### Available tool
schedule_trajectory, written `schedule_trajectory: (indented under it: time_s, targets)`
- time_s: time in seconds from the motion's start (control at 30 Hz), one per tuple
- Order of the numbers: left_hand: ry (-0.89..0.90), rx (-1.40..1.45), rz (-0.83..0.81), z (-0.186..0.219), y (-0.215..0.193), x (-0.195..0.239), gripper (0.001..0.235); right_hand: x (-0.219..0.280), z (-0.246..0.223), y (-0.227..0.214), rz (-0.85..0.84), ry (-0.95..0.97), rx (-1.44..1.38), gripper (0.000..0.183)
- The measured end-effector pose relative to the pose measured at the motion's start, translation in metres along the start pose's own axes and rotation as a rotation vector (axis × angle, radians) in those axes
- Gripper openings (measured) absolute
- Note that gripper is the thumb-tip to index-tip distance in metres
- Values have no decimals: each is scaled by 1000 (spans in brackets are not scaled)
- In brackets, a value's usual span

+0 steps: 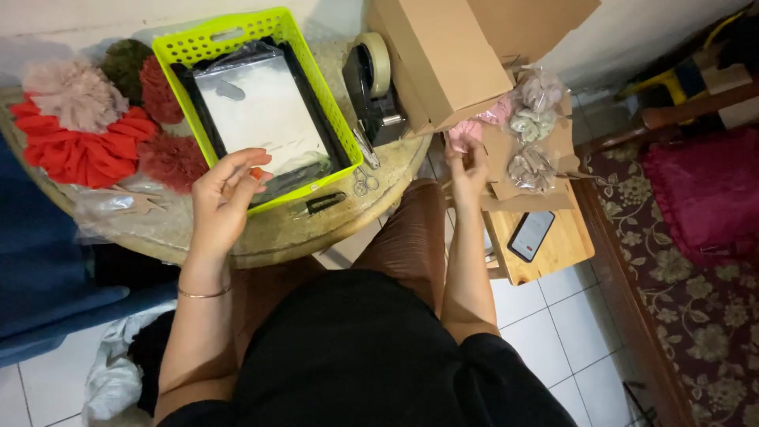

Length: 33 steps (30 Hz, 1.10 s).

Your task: Assembling a small cardboard box and filling it with decorative fabric items

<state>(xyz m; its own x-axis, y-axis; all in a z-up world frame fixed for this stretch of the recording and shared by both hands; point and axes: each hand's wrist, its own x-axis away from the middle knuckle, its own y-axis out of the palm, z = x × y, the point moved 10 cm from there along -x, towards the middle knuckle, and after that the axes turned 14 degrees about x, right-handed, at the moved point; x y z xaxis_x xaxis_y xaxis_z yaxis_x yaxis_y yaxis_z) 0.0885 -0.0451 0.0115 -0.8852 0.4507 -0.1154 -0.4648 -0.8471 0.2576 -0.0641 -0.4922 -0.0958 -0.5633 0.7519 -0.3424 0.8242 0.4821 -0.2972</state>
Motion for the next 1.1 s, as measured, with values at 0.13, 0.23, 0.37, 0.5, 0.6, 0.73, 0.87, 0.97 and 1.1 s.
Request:
schedule_trajectory:
  time_s: [0.13,0.23,0.37,0.5,0.6,0.73,0.87,0.97,1.1]
  targets:
    - [1,-9,3,-8,-2,0,31,-23,1,11,-113,-49,15,92]
    - [-6,-16,-1,-11,-1,1,30,-44,36,32,-239,2,84,111]
    - [21,-40,7,-10,-1,1,31,-58,61,53,-235,-33,47,100]
    - [55,-63,-1,-11,1,-1,35,-41,36,49,-219,-38,263,112]
    - [51,-63,6,-11,-1,0,34,-33,-22,21,-216,36,487,134]
    - [42,-85,-14,-11,1,0,33,-35,-70,18,-104,-169,196,133]
    - [34,-110,-123,44,36,15,24,-26,-78,35,-197,-155,-39,120]
    - [50,-101,-225,119,54,35,18,-16,-86,25,-108,-160,131,113]
    - [-19,-106,-198,214,65,63,18,8,-25,14,-13,-170,175,93]
